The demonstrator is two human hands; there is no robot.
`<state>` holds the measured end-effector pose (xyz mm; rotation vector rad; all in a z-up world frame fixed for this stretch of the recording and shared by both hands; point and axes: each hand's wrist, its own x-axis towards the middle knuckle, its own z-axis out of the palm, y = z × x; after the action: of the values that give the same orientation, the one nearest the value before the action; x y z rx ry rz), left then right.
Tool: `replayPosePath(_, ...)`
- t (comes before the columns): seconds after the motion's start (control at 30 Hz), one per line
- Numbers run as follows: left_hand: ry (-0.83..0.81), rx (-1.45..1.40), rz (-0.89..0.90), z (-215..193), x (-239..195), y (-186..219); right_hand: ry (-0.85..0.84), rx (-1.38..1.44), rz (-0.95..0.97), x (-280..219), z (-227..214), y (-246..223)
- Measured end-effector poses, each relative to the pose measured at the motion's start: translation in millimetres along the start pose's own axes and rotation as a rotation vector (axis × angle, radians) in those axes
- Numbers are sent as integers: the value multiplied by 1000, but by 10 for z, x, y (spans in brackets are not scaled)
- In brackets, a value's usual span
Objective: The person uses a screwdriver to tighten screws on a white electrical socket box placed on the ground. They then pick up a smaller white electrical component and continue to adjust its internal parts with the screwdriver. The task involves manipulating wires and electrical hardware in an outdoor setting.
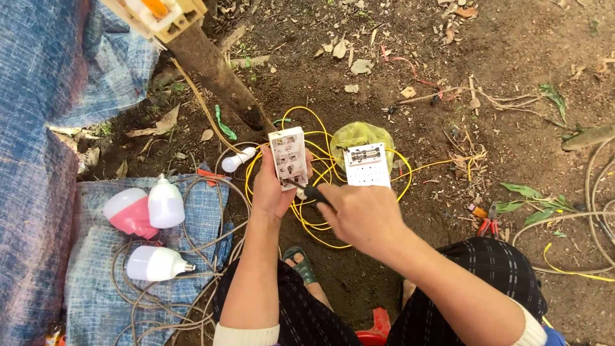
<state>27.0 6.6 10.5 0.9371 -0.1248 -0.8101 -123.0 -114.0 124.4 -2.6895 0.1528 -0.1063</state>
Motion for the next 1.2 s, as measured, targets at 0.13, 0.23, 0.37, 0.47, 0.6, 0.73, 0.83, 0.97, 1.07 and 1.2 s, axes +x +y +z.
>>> replayPosePath(0.13, 46, 28, 6, -30, -16, 7, -30, -18, 22, -21, 288, -90)
replayPosePath(0.23, 111, 3, 54, -57, -26, 31, -113, 271, 201, -14, 463, -129)
replayPosePath(0.37, 182, -91, 140, -70, -7, 31, -131, 1400, 683, 59, 817, -25)
replayPosePath(0.47, 198, -72, 146, -123, 18, 48, -116, 734, 373, 74, 360, -93)
replayPosePath(0.6, 222, -88, 115, -99, 0, 109, -62, 400, 219, 76, 339, -99)
replayPosePath(0.73, 193, -114, 86, -14, -2, 56, 86, 155, 105, 57, 448, -72)
replayPosePath(0.83, 185, -106, 87, -28, 4, 51, 34, 121, 71, 19, 429, -88)
replayPosePath(0.97, 142, -126, 111, -71, 36, 66, 85, 91, 92, 27, 357, -41)
replayPosePath(1.07, 120, -90, 98, -68, 46, 26, 78, 90, 111, 40, 447, -15)
replayPosePath(1.2, 159, -14, 73, -71, -6, 3, -38, 57, 117, 80, 279, -19)
